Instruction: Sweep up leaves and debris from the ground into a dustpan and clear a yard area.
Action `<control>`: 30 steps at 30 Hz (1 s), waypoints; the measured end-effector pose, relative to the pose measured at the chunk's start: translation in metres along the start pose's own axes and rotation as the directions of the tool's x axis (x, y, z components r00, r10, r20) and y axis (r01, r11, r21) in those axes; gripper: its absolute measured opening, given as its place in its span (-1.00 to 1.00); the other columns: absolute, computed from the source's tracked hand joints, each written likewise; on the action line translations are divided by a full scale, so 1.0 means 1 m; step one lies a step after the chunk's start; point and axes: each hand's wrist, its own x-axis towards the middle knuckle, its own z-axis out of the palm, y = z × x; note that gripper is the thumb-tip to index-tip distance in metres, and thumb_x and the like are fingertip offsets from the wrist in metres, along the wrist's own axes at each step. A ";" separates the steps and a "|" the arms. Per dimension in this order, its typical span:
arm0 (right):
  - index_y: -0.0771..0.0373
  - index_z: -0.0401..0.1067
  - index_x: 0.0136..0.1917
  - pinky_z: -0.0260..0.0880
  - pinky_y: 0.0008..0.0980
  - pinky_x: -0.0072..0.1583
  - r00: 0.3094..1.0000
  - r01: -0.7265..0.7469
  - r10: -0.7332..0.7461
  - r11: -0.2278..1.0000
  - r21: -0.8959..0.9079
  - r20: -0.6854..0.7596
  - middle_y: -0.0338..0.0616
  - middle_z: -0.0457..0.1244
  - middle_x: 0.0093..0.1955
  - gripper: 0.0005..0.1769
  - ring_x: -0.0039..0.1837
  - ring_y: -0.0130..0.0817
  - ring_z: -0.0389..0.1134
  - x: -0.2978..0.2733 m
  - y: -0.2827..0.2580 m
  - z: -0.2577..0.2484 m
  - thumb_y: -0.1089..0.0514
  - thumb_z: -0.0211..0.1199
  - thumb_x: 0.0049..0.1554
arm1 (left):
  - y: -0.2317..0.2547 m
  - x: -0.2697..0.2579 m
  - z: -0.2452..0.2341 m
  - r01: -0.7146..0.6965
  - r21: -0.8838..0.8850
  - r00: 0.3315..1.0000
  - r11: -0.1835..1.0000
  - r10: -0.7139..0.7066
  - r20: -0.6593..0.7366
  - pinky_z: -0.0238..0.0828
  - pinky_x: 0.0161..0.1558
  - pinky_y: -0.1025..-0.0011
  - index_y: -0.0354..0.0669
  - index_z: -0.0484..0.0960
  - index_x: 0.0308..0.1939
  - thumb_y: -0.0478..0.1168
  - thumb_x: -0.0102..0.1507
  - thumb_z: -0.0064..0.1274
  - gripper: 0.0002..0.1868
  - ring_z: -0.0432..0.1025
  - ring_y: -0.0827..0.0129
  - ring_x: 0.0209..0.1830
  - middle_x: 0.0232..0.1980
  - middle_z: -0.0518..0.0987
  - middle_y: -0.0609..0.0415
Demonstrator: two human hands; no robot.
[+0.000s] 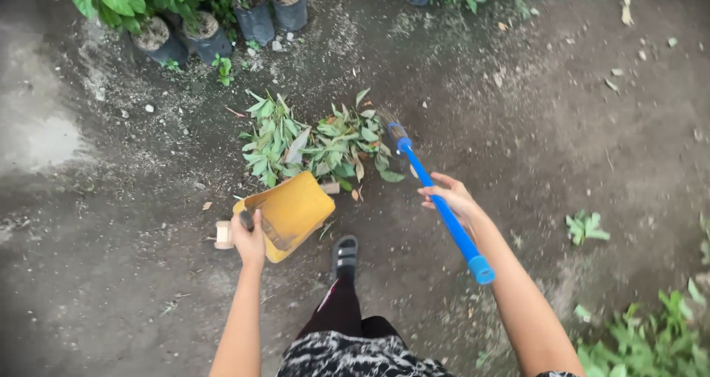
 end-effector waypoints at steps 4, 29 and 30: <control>0.36 -0.04 0.61 0.60 -0.23 0.05 0.998 -0.047 0.049 0.997 -0.053 0.038 0.15 0.38 0.12 -0.06 -0.05 -0.29 0.44 0.073 -0.021 -0.005 0.33 0.32 0.06 | -0.036 0.003 0.055 -0.037 0.177 0.997 0.984 0.049 -0.065 0.36 -0.02 0.22 -0.31 0.51 -0.04 -0.17 0.35 0.21 -0.71 0.41 0.10 -0.14 -0.13 0.50 -0.12; 0.11 0.16 0.47 0.44 -0.07 -0.24 0.987 0.061 0.108 0.433 -0.899 0.119 0.11 0.40 -0.19 -0.32 -0.25 -0.02 0.42 0.318 0.107 -0.173 0.13 0.25 0.11 | -0.006 -0.106 0.212 0.532 0.071 0.718 0.844 -0.405 -0.565 0.48 -0.04 0.20 0.00 0.59 -0.19 -0.11 0.22 0.21 -0.83 0.59 0.11 -0.17 -0.24 0.67 -0.01; 0.18 0.10 0.45 0.44 -0.08 -0.15 0.968 0.251 -0.038 0.247 -0.936 0.249 0.14 0.40 -0.17 -0.26 -0.16 0.03 0.43 0.340 0.143 -0.195 0.12 0.31 0.07 | -0.007 -0.112 0.219 0.509 0.053 0.718 0.859 -0.390 -0.576 0.49 -0.05 0.22 -0.01 0.58 -0.20 -0.15 0.21 0.20 -0.86 0.60 0.12 -0.20 -0.26 0.67 -0.01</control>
